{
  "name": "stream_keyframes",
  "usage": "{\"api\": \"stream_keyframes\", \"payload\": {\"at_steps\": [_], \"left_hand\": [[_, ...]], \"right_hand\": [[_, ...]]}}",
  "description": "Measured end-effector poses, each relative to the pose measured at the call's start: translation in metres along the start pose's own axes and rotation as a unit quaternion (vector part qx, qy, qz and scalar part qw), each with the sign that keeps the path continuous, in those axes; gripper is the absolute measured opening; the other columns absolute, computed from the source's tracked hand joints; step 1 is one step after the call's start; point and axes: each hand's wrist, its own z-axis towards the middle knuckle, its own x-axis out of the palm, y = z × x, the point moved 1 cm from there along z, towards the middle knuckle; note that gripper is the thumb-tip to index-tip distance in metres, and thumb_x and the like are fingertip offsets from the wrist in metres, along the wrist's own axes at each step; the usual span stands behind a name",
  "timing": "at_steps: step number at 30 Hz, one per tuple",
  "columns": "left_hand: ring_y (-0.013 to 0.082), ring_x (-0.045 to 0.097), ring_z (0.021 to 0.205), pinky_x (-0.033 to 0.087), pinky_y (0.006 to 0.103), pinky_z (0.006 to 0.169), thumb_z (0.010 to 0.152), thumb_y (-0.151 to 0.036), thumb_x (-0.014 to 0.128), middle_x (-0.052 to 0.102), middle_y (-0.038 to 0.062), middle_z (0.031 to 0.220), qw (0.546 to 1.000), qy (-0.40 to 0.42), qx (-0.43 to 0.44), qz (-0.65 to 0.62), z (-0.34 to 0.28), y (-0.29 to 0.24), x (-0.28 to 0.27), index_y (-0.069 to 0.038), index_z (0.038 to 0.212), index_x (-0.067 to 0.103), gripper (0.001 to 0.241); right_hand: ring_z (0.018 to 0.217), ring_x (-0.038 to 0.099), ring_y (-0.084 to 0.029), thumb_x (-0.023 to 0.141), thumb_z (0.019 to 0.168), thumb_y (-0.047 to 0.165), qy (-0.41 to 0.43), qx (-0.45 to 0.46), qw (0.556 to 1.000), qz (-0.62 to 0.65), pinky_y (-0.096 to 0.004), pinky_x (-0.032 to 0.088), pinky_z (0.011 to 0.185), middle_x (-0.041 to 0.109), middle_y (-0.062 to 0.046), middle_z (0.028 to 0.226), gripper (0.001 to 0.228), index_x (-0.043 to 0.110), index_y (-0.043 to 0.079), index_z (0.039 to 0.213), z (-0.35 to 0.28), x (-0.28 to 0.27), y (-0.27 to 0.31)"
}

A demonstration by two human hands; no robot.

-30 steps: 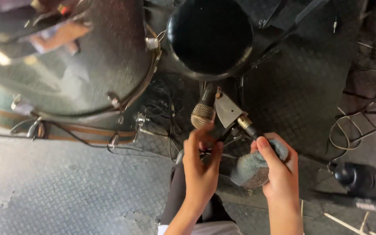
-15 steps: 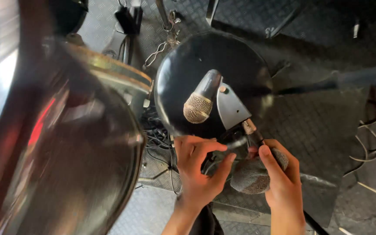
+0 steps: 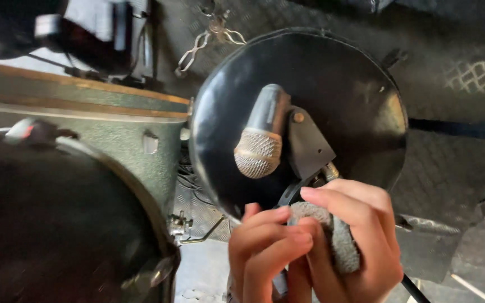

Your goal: Cleaning drum heads, microphones, and stands using a cleaning cloth.

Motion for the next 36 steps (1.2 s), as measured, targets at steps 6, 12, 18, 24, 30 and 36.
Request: {"api": "stream_keyframes", "payload": {"at_steps": [6,12,18,24,30,36], "left_hand": [[0.0268,0.075,0.103,0.054,0.0465,0.108,0.082,0.005,0.069,0.074,0.011,0.105,0.983,-0.04,-0.089,-0.157,-0.045,-0.008,-0.009,-0.006,0.106,0.064,0.027],[0.0236,0.064,0.11,0.051,0.0324,0.097,0.088,-0.003,0.064,0.063,0.014,0.118,0.966,0.14,-0.033,-0.217,-0.103,-0.016,-0.055,0.0,0.127,0.056,0.04],[0.0085,0.059,0.097,0.049,0.0257,0.084,0.097,-0.01,0.065,0.066,0.003,0.104,0.863,-0.006,-0.294,-0.411,-0.237,-0.051,-0.109,0.0,0.117,0.059,0.023],[0.0063,0.057,0.1,0.048,0.0229,0.09,0.096,-0.011,0.071,0.064,0.002,0.103,0.884,0.0,-0.251,-0.393,-0.365,-0.079,-0.149,-0.003,0.109,0.057,0.021],[0.0054,0.056,0.098,0.048,0.0234,0.088,0.098,-0.01,0.07,0.064,0.002,0.105,0.884,-0.035,-0.218,-0.412,-0.423,-0.081,-0.176,-0.002,0.108,0.057,0.018],[0.0064,0.062,0.096,0.052,0.0237,0.083,0.094,-0.011,0.071,0.066,0.003,0.105,0.819,-0.134,-0.205,-0.518,-0.462,-0.086,-0.212,-0.005,0.104,0.057,0.018]], "right_hand": [[0.097,0.066,-0.018,0.068,0.099,0.024,0.017,0.046,0.996,0.07,-0.03,0.052,0.093,0.068,-0.012,0.106,0.024,0.069,0.003,0.112,-0.048,-0.031,0.013],[0.111,0.061,-0.021,0.065,0.099,0.033,0.083,-0.037,0.987,0.134,-0.032,0.048,0.103,0.063,-0.015,0.123,0.041,0.065,0.003,0.126,-0.113,-0.079,0.035],[0.133,0.048,-0.025,0.075,0.084,0.022,0.335,-0.028,0.914,0.227,-0.038,0.035,0.114,0.049,-0.016,0.142,0.075,0.044,-0.001,0.149,-0.186,-0.131,0.038],[0.117,0.055,-0.015,0.081,0.083,0.012,0.471,0.129,0.804,0.34,-0.033,0.043,0.1,0.06,-0.007,0.123,0.057,0.058,0.0,0.134,-0.307,-0.181,-0.041],[0.099,0.052,-0.008,0.073,0.092,0.002,0.448,0.183,0.785,0.386,-0.025,0.042,0.081,0.057,-0.001,0.108,0.034,0.058,0.002,0.122,-0.373,-0.188,-0.017],[0.105,0.056,-0.006,0.066,0.091,-0.001,0.466,0.054,0.835,0.288,-0.023,0.046,0.089,0.059,0.0,0.114,0.039,0.053,0.01,0.127,-0.402,-0.193,0.083]]}}
